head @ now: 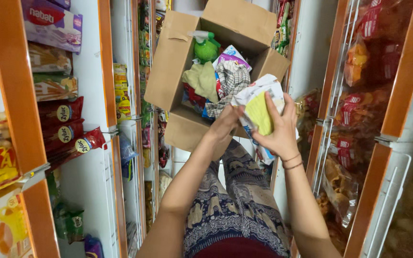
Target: The person wipes various packaged snack items with a cloth before placing them onto store shelves. The person uses a handheld scanner on some items and sprays a liquid from a bottle onto the cloth.
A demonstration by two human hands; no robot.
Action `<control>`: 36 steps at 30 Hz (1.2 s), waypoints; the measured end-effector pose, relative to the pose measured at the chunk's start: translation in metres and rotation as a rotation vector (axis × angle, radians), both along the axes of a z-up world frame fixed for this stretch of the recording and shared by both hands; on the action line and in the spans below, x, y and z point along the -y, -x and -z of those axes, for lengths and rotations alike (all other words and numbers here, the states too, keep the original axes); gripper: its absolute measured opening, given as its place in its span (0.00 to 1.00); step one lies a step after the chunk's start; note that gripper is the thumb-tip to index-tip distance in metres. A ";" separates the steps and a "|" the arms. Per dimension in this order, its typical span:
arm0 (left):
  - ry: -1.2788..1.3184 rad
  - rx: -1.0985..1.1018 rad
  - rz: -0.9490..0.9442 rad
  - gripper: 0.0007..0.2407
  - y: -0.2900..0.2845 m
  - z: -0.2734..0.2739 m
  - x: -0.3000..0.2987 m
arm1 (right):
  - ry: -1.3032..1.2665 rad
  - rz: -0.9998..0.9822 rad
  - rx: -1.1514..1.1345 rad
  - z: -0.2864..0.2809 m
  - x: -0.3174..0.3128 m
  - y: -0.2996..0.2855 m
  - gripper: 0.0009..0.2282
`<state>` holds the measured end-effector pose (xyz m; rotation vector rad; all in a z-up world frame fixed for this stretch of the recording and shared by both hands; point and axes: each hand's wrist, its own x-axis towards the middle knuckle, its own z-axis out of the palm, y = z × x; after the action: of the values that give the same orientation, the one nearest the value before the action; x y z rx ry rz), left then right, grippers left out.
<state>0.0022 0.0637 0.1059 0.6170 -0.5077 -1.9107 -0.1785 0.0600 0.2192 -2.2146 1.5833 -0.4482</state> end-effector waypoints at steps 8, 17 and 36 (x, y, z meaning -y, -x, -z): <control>-0.138 -0.028 -0.443 0.26 -0.016 -0.020 -0.011 | 0.038 0.067 0.152 -0.001 0.009 0.002 0.52; -0.150 -0.380 -0.443 0.26 -0.006 0.018 -0.013 | -0.813 0.436 1.696 0.080 -0.006 0.046 0.31; -0.159 2.050 -0.283 0.18 -0.022 0.095 0.055 | -0.561 0.551 1.493 0.104 -0.015 0.084 0.22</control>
<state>0.0246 0.0086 0.0108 2.4729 -1.3135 -0.3991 -0.2622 0.0749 0.1151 -0.5300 1.0893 -1.2088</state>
